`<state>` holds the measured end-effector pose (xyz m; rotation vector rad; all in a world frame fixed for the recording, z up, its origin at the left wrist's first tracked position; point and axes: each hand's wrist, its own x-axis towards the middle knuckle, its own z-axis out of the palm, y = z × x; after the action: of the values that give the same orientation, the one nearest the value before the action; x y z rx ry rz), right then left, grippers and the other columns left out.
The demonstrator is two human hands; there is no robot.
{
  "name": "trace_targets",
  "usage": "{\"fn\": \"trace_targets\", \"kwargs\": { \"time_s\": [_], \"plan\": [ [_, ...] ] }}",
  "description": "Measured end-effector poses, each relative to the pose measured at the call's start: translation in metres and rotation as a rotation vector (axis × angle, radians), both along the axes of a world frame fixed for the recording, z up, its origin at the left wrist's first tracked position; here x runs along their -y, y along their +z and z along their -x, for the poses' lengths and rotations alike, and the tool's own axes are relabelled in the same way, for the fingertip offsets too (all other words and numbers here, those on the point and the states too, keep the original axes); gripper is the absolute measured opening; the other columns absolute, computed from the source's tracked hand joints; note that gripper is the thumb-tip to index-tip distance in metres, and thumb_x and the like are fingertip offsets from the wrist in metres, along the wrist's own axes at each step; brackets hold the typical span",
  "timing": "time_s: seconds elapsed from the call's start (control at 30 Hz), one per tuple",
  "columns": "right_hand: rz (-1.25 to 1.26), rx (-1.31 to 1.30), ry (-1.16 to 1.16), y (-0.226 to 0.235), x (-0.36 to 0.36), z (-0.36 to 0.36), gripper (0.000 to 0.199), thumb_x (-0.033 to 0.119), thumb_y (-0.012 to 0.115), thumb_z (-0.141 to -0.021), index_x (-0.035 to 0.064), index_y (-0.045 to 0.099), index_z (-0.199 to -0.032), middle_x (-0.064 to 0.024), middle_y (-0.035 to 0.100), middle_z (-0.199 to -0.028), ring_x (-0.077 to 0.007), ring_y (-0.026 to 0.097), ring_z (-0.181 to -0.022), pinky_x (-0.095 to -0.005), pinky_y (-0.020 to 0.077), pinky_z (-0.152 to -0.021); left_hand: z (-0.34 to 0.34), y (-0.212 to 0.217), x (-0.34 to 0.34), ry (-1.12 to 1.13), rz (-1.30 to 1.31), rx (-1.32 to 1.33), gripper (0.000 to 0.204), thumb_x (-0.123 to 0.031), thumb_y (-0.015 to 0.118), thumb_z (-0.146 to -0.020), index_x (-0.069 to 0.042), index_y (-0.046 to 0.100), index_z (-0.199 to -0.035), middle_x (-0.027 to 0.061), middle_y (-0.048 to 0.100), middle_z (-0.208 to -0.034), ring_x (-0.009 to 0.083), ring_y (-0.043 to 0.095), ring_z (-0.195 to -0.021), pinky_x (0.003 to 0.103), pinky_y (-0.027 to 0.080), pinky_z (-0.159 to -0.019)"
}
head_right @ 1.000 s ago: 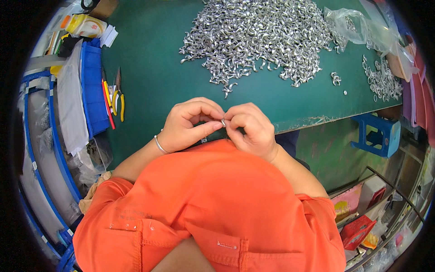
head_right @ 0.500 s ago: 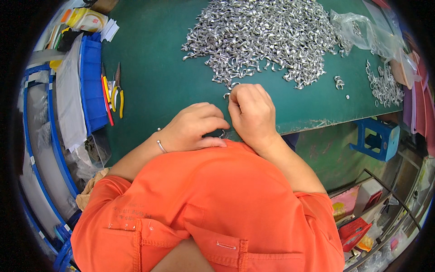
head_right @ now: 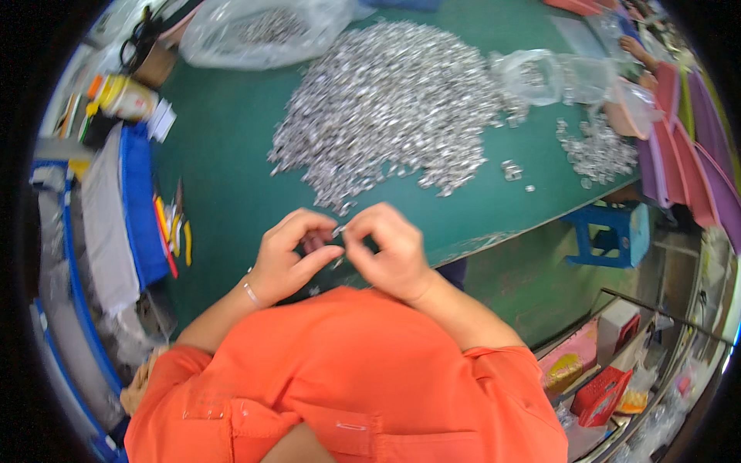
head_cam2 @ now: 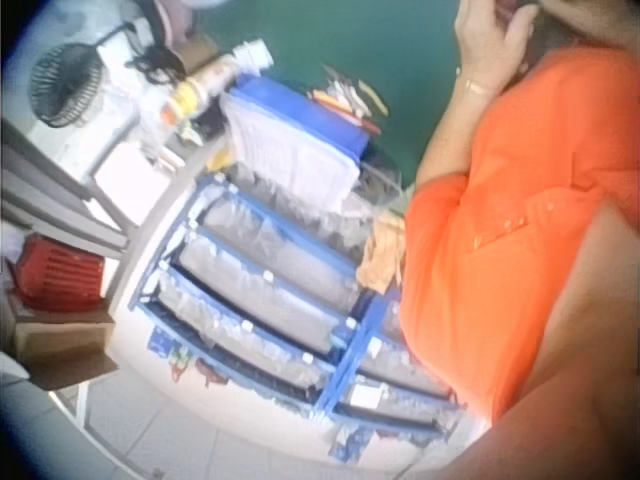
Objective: The person picks up small metal clips one at a time from a pile on a green table by hand, turning each one over and setting it back down.
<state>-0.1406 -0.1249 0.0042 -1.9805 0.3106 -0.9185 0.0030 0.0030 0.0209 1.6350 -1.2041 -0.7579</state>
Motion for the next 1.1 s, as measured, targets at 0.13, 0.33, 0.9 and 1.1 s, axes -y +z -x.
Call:
{"fn": "trace_targets", "kwargs": {
  "time_s": [0.13,0.33,0.9,1.1],
  "plan": [
    [0.262,0.062,-0.062,0.018,0.031,-0.001,0.02,-0.009,0.07,-0.069,0.005,0.057,-0.077,-0.0093,0.064,-0.08,-0.0248,0.065,-0.073,-0.032,0.052,-0.063,-0.003,0.008,0.008,0.037,0.006,-0.038,0.011,0.001,0.068,-0.085,0.001,0.067,-0.095,0.0056,0.063,-0.09,0.0097,0.061,-0.078,0.022,0.049,-0.068],
    [0.727,0.068,-0.839,0.043,0.202,0.021,0.014,-0.007,0.065,-0.072,0.0038,0.057,-0.075,-0.0092,0.058,-0.072,-0.0262,0.056,-0.065,-0.034,0.0464,-0.06,-0.009,0.001,0.003,0.051,-0.035,-0.072,0.007,0.001,0.067,-0.085,0.002,0.066,-0.092,0.0055,0.063,-0.088,0.01,0.061,-0.076,0.023,0.049,-0.067],
    [0.427,-0.333,0.367,0.002,0.038,-0.005,0.026,-0.007,0.061,-0.07,0.0017,0.063,-0.094,-0.0111,0.066,-0.106,-0.0323,0.061,-0.103,-0.0408,0.0506,-0.088,0.044,0.095,0.016,-0.765,0.612,0.292,0.011,-0.006,0.067,-0.08,-0.004,0.068,-0.09,0.0089,0.065,-0.085,0.0207,0.062,-0.075,0.031,0.05,-0.066],
    [0.239,-0.256,-0.019,-0.002,0.037,0.019,0.021,-0.013,0.06,-0.077,0.0011,0.064,-0.093,-0.012,0.067,-0.093,-0.0278,0.063,-0.085,-0.0345,0.0502,-0.076,0.028,0.123,-0.034,-0.904,0.435,0.302,0.011,-0.004,0.066,-0.076,-0.003,0.067,-0.087,0.0085,0.064,-0.083,0.0202,0.061,-0.07,0.031,0.05,-0.063]
  ]
}}
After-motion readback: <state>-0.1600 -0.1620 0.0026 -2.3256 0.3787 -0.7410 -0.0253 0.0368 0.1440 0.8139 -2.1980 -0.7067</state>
